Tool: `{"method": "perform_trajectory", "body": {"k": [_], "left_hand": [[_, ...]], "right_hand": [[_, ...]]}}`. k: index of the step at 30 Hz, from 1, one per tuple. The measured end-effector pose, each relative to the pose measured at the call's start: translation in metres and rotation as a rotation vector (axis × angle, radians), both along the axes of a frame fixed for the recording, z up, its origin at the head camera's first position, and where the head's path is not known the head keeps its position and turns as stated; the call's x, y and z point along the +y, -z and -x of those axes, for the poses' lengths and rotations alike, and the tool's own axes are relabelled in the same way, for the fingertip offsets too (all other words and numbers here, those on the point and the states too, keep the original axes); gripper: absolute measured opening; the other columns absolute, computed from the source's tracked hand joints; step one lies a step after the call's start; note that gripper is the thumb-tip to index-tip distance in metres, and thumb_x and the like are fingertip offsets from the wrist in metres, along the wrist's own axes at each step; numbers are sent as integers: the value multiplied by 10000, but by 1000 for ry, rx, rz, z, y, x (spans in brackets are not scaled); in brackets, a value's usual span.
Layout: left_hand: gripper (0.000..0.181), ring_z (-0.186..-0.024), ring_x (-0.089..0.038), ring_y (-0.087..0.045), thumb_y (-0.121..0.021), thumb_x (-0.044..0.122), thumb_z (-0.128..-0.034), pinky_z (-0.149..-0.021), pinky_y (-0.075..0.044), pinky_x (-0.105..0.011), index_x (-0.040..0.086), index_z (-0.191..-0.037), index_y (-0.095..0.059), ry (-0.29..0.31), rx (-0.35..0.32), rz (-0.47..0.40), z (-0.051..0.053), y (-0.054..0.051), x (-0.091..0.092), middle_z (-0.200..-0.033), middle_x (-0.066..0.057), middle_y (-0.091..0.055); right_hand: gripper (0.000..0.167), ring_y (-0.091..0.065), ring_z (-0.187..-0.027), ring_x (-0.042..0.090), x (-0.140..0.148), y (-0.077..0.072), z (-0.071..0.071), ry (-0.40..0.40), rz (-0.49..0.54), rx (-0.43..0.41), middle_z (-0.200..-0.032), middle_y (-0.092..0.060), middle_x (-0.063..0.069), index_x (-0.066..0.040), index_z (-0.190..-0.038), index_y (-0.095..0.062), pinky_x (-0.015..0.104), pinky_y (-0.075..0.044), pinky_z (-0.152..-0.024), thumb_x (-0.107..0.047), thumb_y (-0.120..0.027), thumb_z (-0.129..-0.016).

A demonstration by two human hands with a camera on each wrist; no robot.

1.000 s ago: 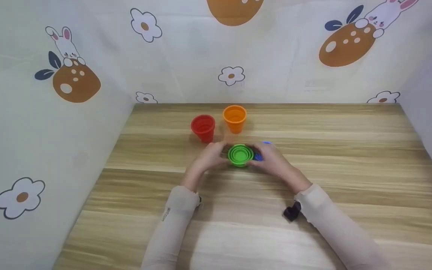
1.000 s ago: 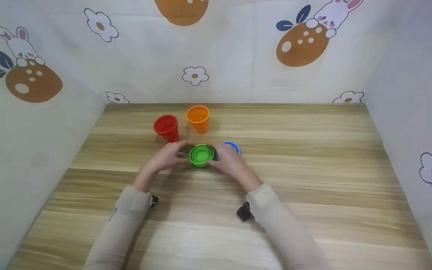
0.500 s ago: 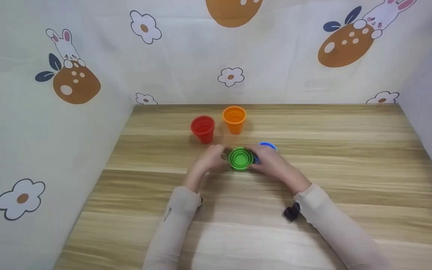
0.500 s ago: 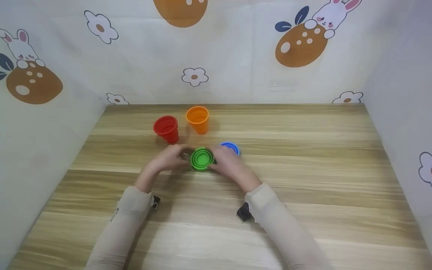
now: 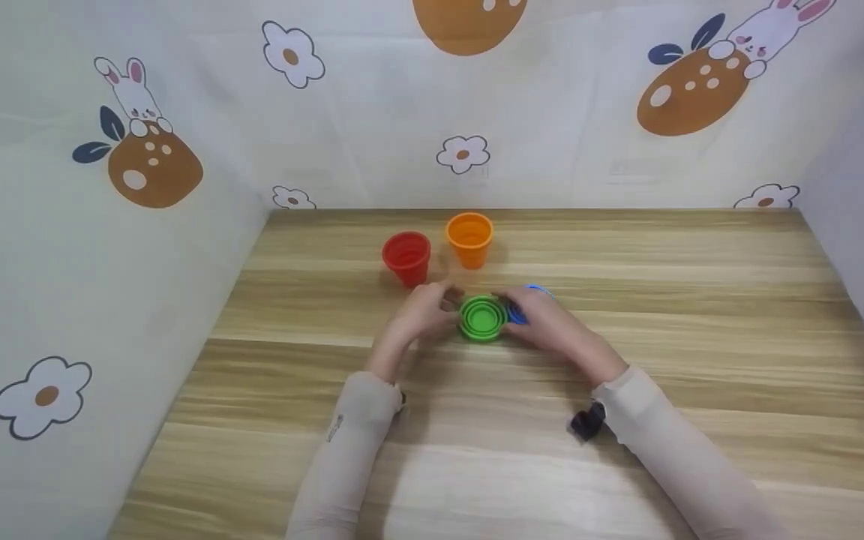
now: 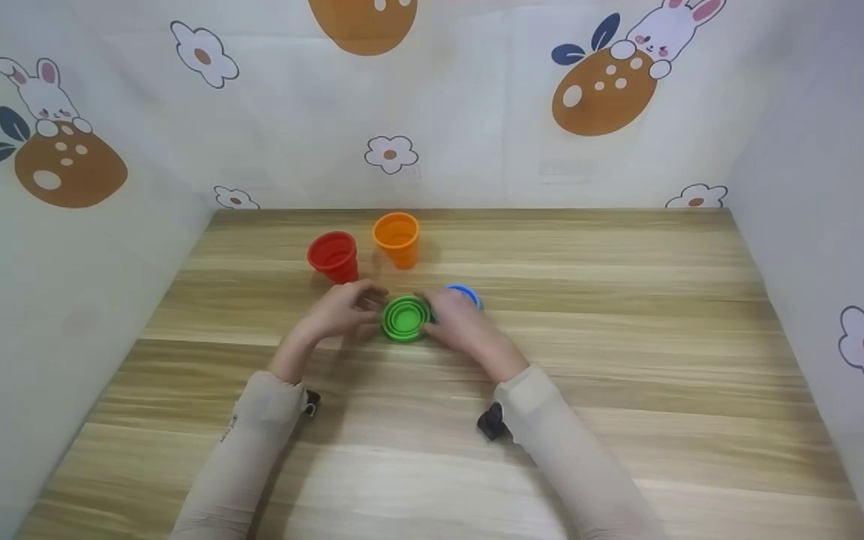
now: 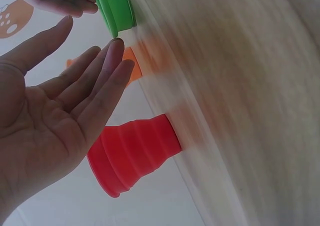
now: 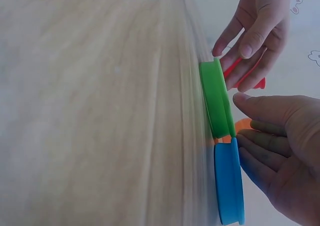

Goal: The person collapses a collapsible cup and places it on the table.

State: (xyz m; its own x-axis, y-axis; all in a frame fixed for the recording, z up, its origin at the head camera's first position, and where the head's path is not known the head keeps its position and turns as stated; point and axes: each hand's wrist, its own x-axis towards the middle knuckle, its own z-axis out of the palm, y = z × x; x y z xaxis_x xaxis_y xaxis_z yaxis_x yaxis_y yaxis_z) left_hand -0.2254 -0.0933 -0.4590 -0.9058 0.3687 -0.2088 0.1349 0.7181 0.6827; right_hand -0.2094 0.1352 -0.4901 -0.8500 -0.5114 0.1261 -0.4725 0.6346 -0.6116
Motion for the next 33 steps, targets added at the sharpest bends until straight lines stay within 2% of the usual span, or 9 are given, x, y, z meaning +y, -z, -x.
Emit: {"method": "perform_trajectory", "body": {"k": [6,13,19,26,33], "left_hand": [[396,-1171,-276,-659,-662,56,-925,-1034,-532,-384,-4,-1309,-584,-57,4,-58,3,-2,1,-1253,-146,-680],[412,-1176,-271,-656,-679,83,-925,-1042,-527,-386,13,-1317,-574,-143,56,-100,6,-4,-1,-1276,-136,-664],[429,-1179,-276,-644,-694,82,-911,-1051,-519,-386,24,-1317,-569,-197,100,-153,9,-7,2,-1289,-129,-655],[484,-1248,-281,-601,-710,100,-910,-1084,-498,-396,41,-1356,-530,-252,99,-206,11,-8,8,-1372,-124,-604],[635,-1340,-256,-539,-709,121,-915,-1129,-456,-381,83,-1470,-404,-295,94,-250,13,-5,16,-1514,-94,-491]], "right_hand": [[546,-569,-1260,380,4,-5,1,32,25,-38,-1353,-606,220,17,-1381,-537,535,-428,-1116,-129,-721,-888],[543,-534,-1318,362,6,-11,5,85,42,-91,-1419,-567,190,-29,-1413,-517,517,-405,-1147,-147,-702,-916],[543,-548,-1297,378,7,-13,10,119,71,-62,-1394,-579,211,-16,-1409,-513,513,-422,-1134,-144,-704,-917],[551,-563,-1271,426,3,-16,17,144,171,-66,-1390,-558,264,24,-1400,-502,506,-487,-1073,-93,-711,-903],[568,-534,-1311,410,-2,-15,24,175,242,-87,-1431,-517,266,41,-1421,-466,485,-487,-1078,-59,-695,-911]]}}
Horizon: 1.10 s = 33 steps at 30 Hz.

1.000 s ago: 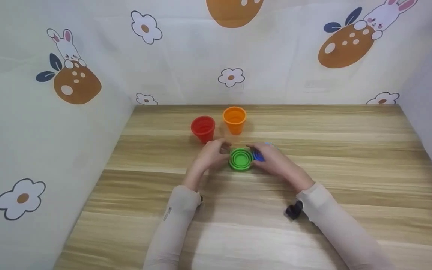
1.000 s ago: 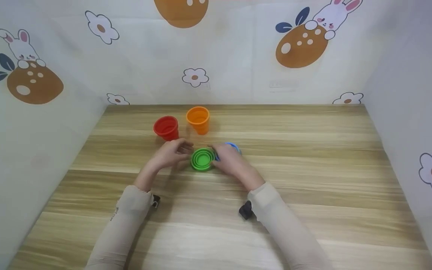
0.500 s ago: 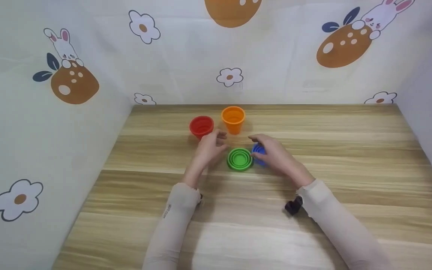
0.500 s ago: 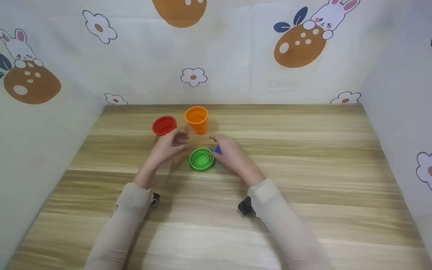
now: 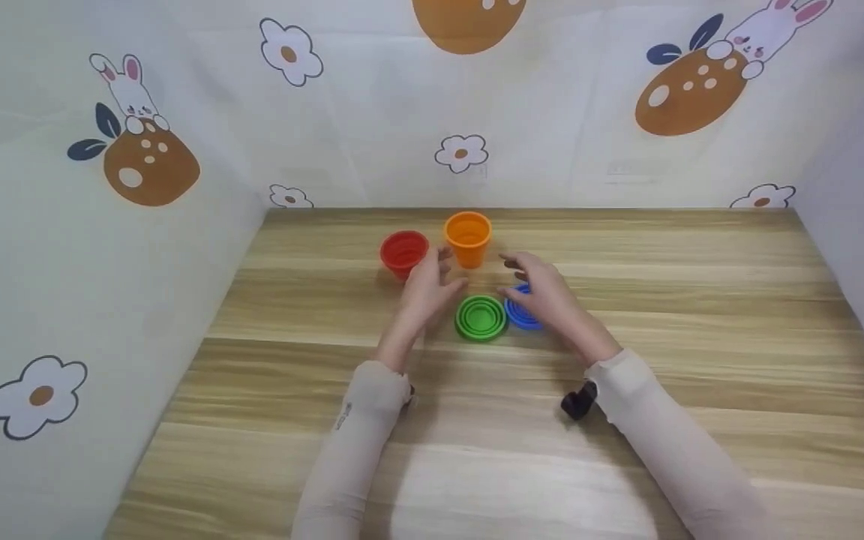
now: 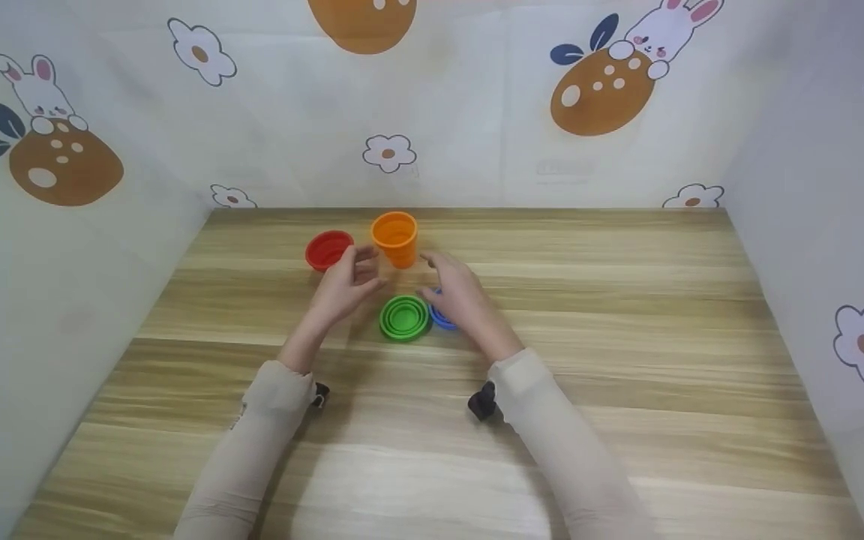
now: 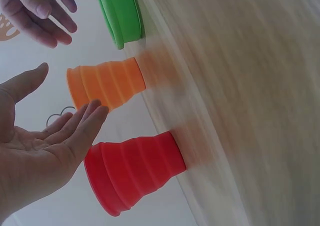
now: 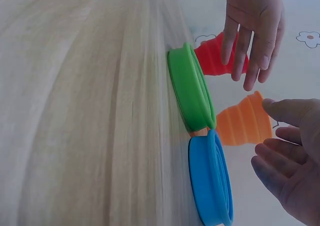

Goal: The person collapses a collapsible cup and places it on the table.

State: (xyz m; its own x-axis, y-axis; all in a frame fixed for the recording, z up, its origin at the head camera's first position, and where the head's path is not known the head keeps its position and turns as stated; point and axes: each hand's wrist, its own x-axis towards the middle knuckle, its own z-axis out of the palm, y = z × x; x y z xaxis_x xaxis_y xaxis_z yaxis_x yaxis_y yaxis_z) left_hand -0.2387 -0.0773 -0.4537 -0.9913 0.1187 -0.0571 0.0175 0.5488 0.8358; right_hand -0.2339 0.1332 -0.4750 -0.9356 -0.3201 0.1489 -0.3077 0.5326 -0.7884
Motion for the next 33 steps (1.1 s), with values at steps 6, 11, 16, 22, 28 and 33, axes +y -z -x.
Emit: {"method": "perform_trajectory", "body": {"k": [6,11,16,22,28,33], "left_hand": [[777,-1396,-311,-481,-722,126,-907,-1181,-392,-405,41,-1537,-276,2,37,-19,1,2,5,-1584,-138,-392],[867,-1468,-313,-378,-715,159,-917,-1235,-299,-425,37,-1571,-158,-1,16,-43,2,4,9,-1642,-153,-260],[907,-1485,-336,-338,-710,202,-924,-1246,-265,-459,35,-1581,-107,-1,6,-45,3,6,11,-1653,-181,-202],[969,-1506,-333,-290,-723,299,-914,-1252,-242,-484,56,-1591,-75,-4,1,-49,4,8,13,-1656,-190,-171],[1034,-1520,-314,-262,-735,395,-890,-1259,-223,-479,102,-1603,-46,-18,-33,-93,6,8,13,-1672,-165,-128],[1019,-1502,-347,-293,-739,333,-897,-1252,-240,-482,61,-1596,-50,-3,-2,-112,9,12,12,-1660,-194,-156]], "right_hand": [[602,-529,-1322,410,-3,2,4,18,46,-15,-1451,-493,274,31,-1449,-434,489,-486,-1076,-94,-696,-921],[660,-488,-1364,404,-6,4,8,20,135,-59,-1516,-419,266,16,-1497,-364,492,-467,-1099,-133,-683,-939],[684,-459,-1389,407,-10,5,13,5,229,-82,-1577,-347,234,24,-1517,-320,511,-446,-1117,-112,-670,-945],[710,-418,-1416,420,-16,6,19,-16,266,-104,-1617,-277,215,25,-1542,-260,532,-421,-1130,-120,-645,-963],[762,-353,-1459,404,-18,8,21,-22,299,-147,-1643,-223,194,9,-1568,-188,520,-390,-1159,-176,-632,-977],[750,-299,-1478,429,-22,-12,9,-49,295,-186,-1646,-175,230,39,-1565,-155,528,-366,-1173,-142,-602,-991]]}}
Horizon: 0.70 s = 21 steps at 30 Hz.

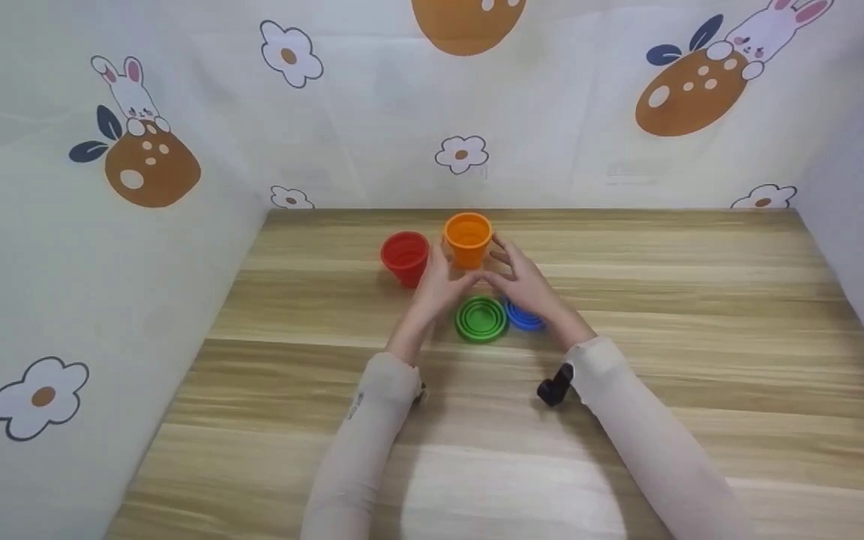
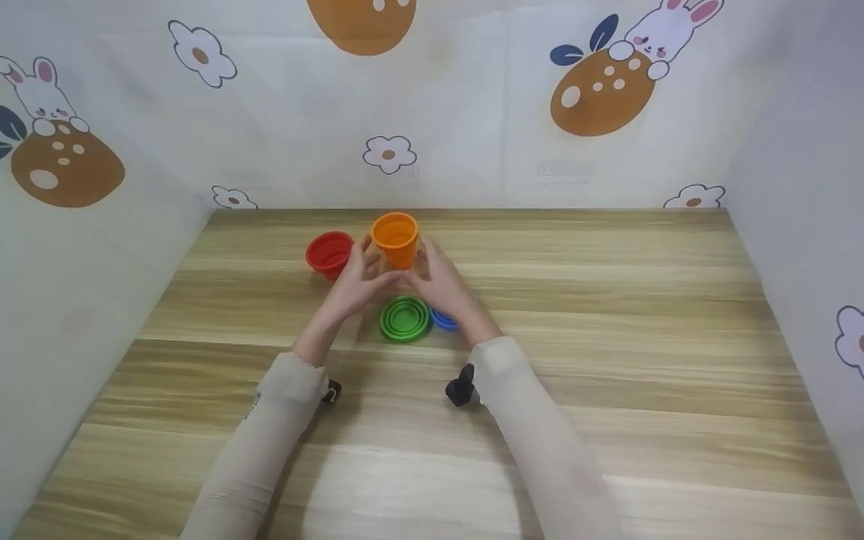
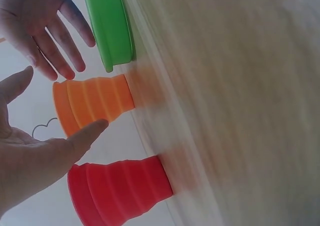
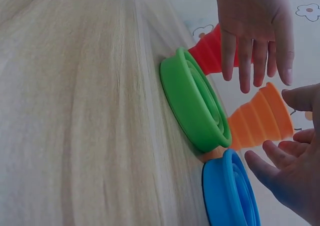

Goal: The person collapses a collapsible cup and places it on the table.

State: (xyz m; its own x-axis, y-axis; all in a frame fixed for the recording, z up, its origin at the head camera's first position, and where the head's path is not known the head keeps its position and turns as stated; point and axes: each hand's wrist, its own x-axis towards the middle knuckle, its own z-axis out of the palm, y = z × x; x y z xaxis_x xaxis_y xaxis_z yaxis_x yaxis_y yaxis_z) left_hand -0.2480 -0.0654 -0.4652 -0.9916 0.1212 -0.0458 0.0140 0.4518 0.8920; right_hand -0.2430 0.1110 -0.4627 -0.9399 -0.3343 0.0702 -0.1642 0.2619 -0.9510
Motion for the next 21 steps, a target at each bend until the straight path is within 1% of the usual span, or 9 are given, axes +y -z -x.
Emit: {"method": "perform_trajectory", "body": {"k": [1,3,6,9,15,21], "left_hand": [[1013,-1497,-356,-303,-741,318,-897,-1249,-247,-485,46,-1593,-58,4,11,1,0,1,0,-1654,-205,-169],[1003,-1493,-365,-307,-744,306,-895,-1247,-252,-487,29,-1588,-75,12,25,4,1,1,0,-1645,-218,-189],[1000,-1498,-346,-306,-745,323,-892,-1248,-255,-478,43,-1591,-87,16,23,14,1,1,0,-1645,-207,-201],[1003,-1506,-320,-298,-744,332,-891,-1251,-252,-459,70,-1597,-81,23,13,1,0,0,1,-1656,-178,-191],[958,-1504,-311,-308,-735,272,-906,-1247,-267,-449,83,-1597,-99,23,8,-14,0,-1,2,-1656,-164,-198],[857,-1504,-296,-312,-707,240,-929,-1246,-270,-457,80,-1584,-179,17,4,33,-2,-3,3,-1642,-146,-255]], "right_hand": [[750,-290,-1480,438,-1,-5,-2,-6,2,-8,-1645,-167,239,48,-1562,-151,534,-361,-1175,-136,-601,-991],[755,-268,-1483,454,-2,-9,-4,-18,9,-19,-1644,-146,256,66,-1558,-133,549,-343,-1181,-116,-596,-991],[769,-255,-1488,453,-1,6,5,-20,24,-12,-1651,-130,244,44,-1569,-116,569,-319,-1189,-119,-596,-991],[771,-264,-1492,437,2,19,12,-17,30,1,-1658,-136,218,6,-1580,-123,571,-300,-1200,-138,-600,-991],[754,-300,-1490,392,4,23,13,-13,29,18,-1661,-175,178,-30,-1584,-159,536,-311,-1208,-159,-605,-991],[718,-337,-1471,395,8,23,11,-10,62,31,-1652,-206,180,-15,-1575,-188,527,-348,-1188,-84,-590,-984]]}}
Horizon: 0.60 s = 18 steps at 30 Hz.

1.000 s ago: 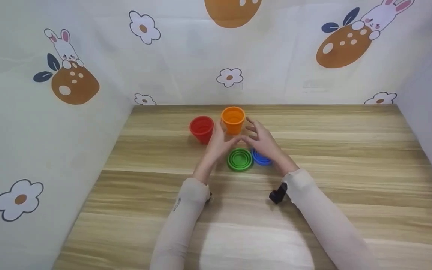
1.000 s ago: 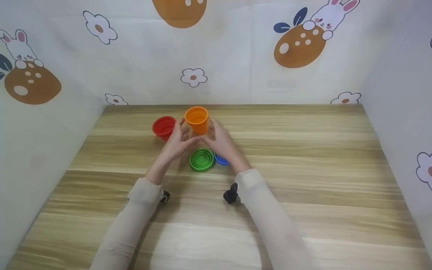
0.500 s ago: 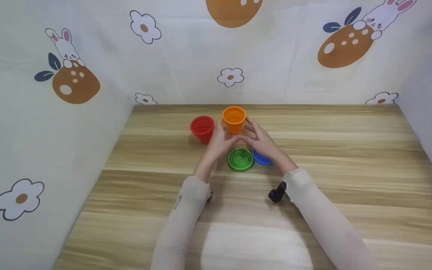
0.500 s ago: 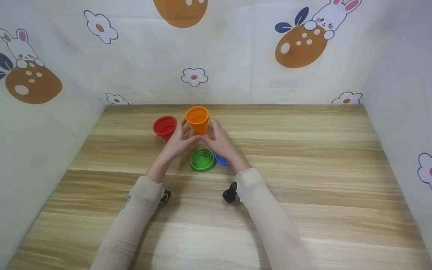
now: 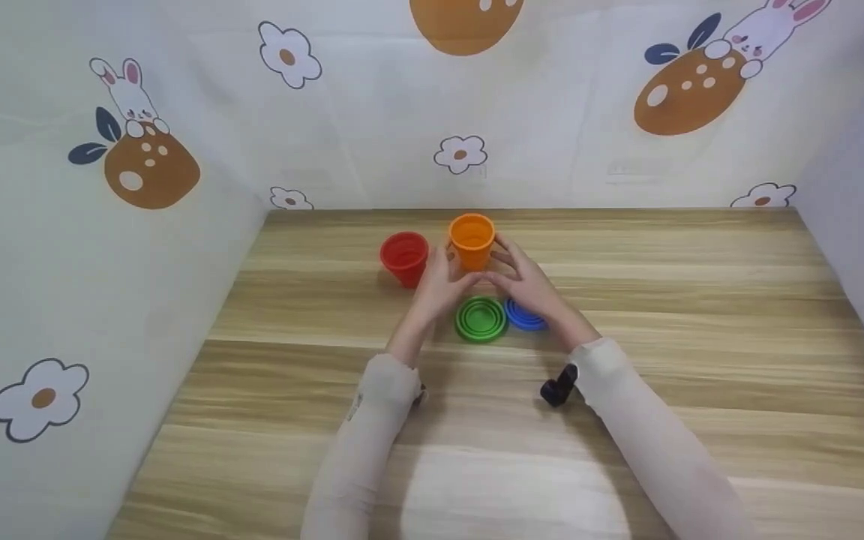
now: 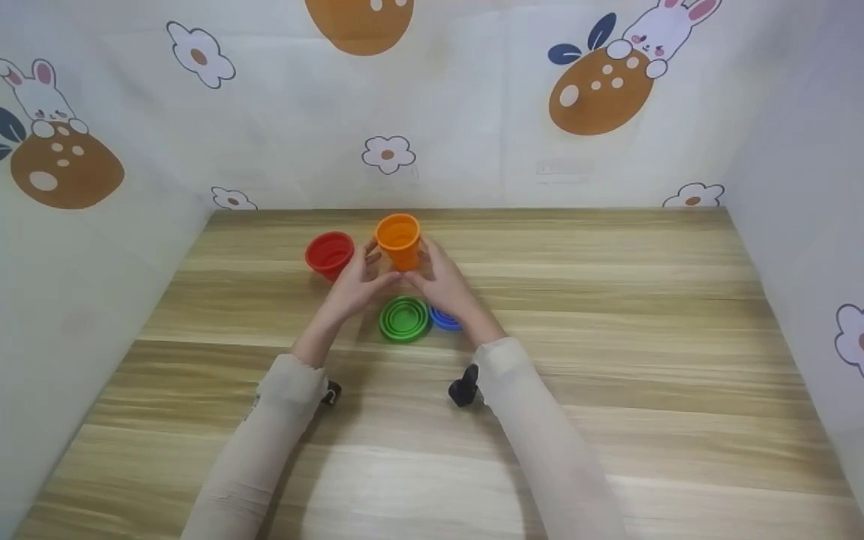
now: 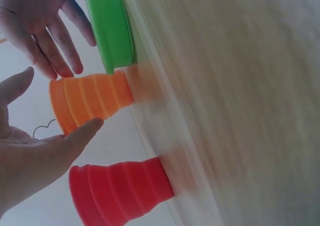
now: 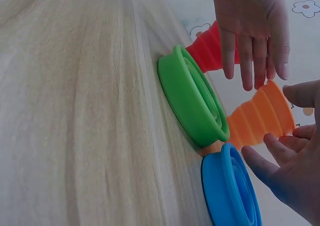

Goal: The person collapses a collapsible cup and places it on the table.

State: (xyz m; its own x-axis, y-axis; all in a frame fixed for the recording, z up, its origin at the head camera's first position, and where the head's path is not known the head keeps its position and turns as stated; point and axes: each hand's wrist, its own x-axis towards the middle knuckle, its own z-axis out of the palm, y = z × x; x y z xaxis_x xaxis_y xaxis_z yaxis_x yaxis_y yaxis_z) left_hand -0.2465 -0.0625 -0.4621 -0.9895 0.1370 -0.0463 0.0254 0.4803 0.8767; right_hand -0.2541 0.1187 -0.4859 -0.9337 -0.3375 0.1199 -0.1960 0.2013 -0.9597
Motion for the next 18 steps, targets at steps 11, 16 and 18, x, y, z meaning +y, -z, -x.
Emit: {"method": "perform_trajectory", "body": {"k": [11,16,18], "left_hand": [[710,-1455,-289,-393,-663,169,-957,-1231,-304,-455,103,-1559,-293,6,76,81,-4,-8,3,-1588,-133,-376],[683,-1446,-264,-407,-660,178,-960,-1230,-312,-435,116,-1548,-319,-8,100,134,-5,-12,6,-1566,-117,-413],[659,-1430,-261,-428,-657,165,-961,-1220,-331,-423,117,-1537,-340,-10,130,166,-5,-13,7,-1550,-112,-435]], "right_hand": [[664,-405,-1432,396,7,-6,-4,48,68,1,-1628,-266,195,3,-1559,-235,519,-439,-1118,-38,-567,-986],[664,-408,-1439,355,10,-11,-7,61,79,-26,-1634,-275,146,-49,-1572,-237,508,-402,-1156,-60,-564,-995],[668,-419,-1434,340,11,-13,-9,67,88,-30,-1632,-286,130,-64,-1574,-244,504,-408,-1152,-62,-572,-992]]}}
